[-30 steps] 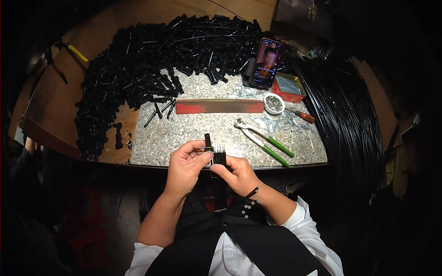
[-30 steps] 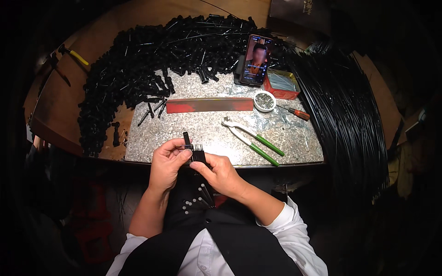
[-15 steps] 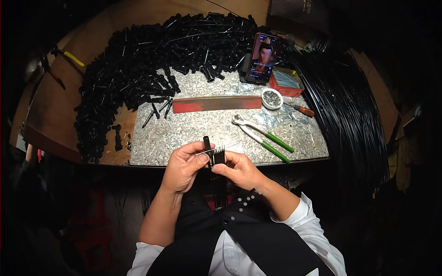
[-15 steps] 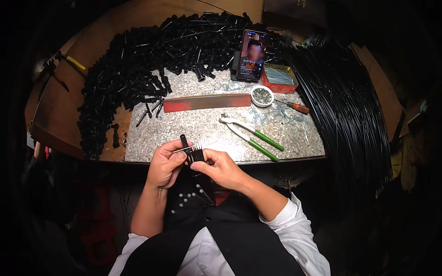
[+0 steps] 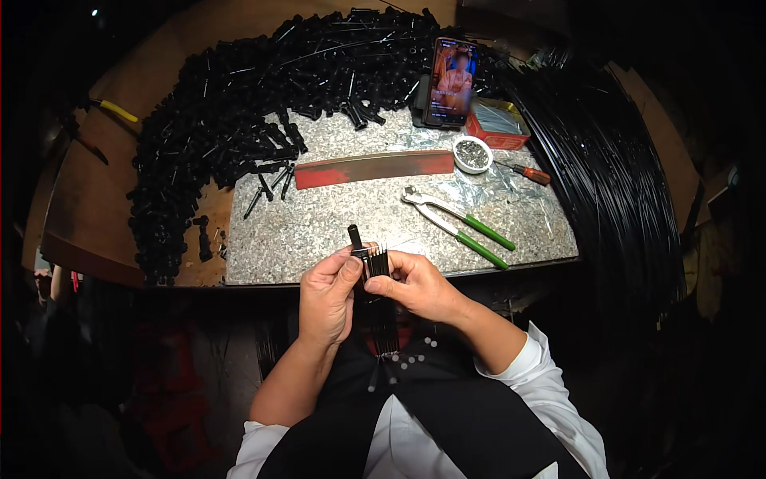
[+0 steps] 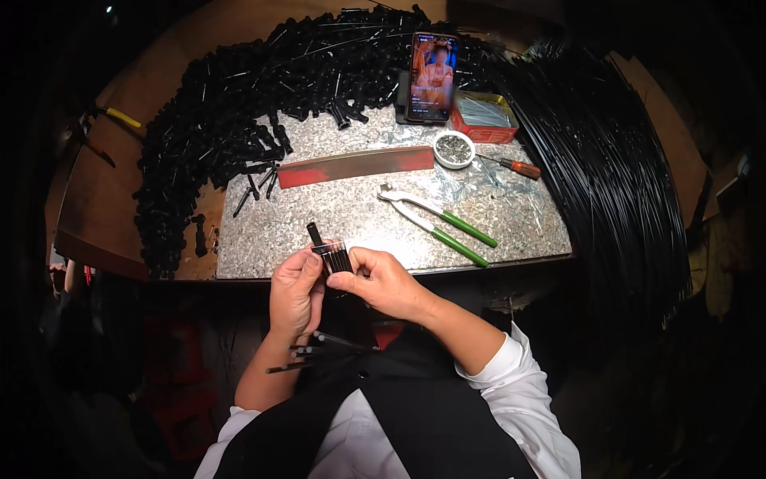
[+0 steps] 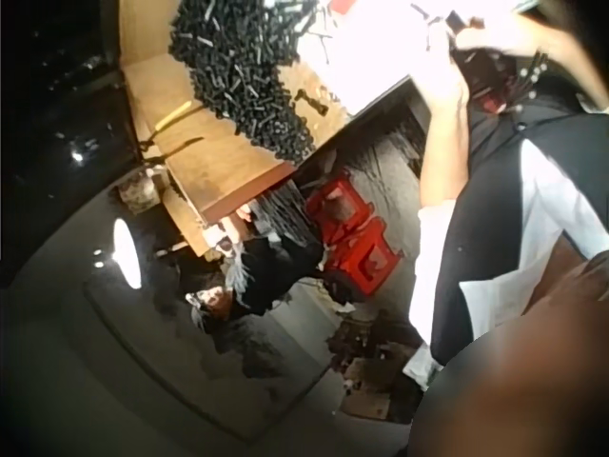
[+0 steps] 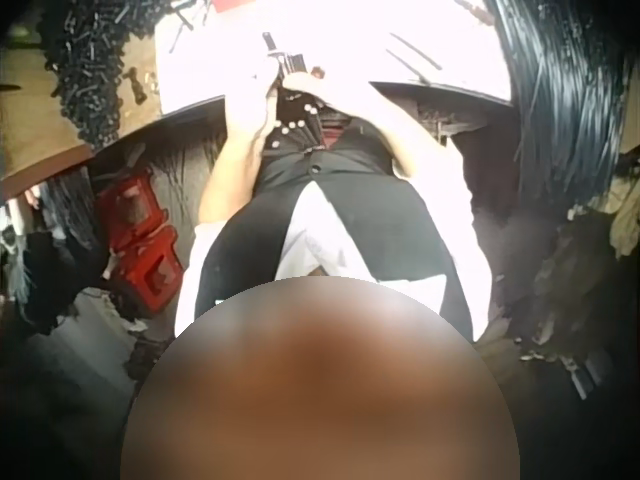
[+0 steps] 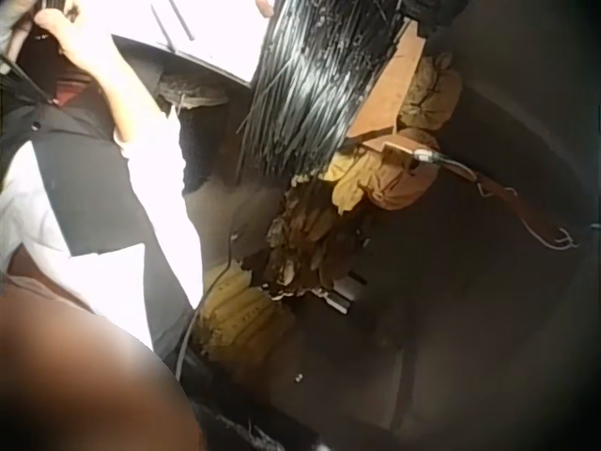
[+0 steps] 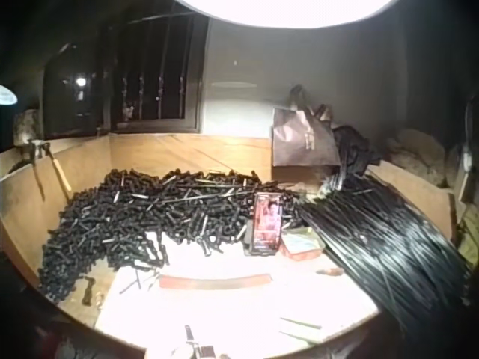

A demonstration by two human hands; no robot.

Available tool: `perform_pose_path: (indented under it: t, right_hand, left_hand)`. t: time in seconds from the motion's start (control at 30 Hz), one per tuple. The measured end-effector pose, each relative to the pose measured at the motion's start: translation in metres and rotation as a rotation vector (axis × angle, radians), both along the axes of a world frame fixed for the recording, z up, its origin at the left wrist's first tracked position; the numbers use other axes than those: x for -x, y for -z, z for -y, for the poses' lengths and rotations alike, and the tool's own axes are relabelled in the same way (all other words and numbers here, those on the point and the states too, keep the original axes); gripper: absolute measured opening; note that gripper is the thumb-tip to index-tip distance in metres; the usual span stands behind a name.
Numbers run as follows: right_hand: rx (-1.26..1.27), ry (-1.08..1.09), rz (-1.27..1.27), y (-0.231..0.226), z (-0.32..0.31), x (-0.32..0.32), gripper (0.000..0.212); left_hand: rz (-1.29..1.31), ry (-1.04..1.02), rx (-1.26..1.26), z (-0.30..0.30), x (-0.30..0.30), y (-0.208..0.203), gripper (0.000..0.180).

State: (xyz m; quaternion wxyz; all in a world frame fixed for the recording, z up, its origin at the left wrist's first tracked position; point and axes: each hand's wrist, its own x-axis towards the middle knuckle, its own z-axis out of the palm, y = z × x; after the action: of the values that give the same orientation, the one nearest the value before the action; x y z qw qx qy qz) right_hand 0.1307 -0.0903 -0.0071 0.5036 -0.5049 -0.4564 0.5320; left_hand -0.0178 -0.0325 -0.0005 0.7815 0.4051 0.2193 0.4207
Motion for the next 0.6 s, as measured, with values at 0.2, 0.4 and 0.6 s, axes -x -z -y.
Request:
perform_pose_path:
  t: [0.2, 0.4, 0.6]
  right_hand:
    - [0.088, -0.088, -0.104, -0.0086, -0.002, -0.005, 0.032]
    - [0.069, -0.144, -0.118, -0.003, -0.0037, -0.0091, 0.033]
    - [0.063, -0.203, -0.125, -0.0049, -0.0025, -0.0094, 0.033]
  left_hand:
    - [0.015, 0.025, -0.034, 0.0026, -0.0024, 0.0026, 0.032]
    - [0.033, 0.02, 0.016, 0.0061, -0.0034, 0.0061, 0.034]
    - [0.018, -0.014, -0.02, 0.0101, -0.0024, 0.0067, 0.035]
